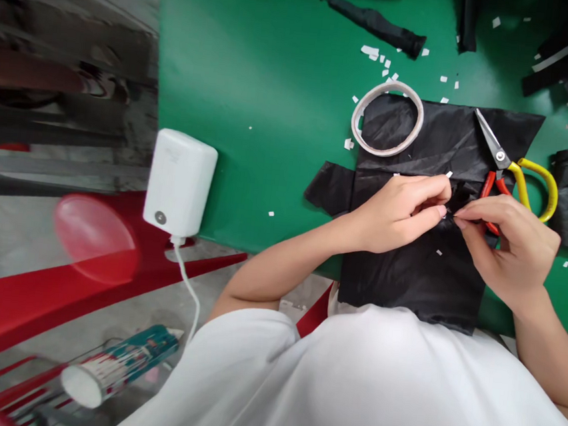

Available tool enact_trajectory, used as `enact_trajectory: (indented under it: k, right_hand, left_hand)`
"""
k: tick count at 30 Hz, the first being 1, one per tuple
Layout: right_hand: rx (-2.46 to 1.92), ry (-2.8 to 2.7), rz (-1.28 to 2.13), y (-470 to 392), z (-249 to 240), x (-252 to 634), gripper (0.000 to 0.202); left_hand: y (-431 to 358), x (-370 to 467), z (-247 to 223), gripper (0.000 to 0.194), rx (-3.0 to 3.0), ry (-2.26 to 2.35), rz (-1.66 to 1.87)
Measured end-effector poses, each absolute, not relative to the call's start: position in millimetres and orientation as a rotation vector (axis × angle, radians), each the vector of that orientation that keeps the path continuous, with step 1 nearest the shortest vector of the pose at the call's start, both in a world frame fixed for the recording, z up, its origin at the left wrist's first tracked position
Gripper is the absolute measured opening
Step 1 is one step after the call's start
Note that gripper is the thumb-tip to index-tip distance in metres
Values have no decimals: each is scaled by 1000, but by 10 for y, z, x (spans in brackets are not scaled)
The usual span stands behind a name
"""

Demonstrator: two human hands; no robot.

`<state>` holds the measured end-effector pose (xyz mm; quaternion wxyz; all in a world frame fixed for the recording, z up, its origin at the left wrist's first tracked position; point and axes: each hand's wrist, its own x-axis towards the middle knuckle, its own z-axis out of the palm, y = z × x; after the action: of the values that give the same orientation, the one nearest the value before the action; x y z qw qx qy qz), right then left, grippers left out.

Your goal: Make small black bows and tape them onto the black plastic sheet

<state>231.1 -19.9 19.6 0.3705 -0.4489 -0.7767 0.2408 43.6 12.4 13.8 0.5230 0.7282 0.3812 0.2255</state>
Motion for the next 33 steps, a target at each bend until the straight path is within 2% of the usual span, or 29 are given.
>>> enact_trajectory:
  k: [33]
  right_hand:
    - [-1134,-2084,558,-201,163,2291,18]
  left_hand:
    - [132,428,165,12,1789,844,460]
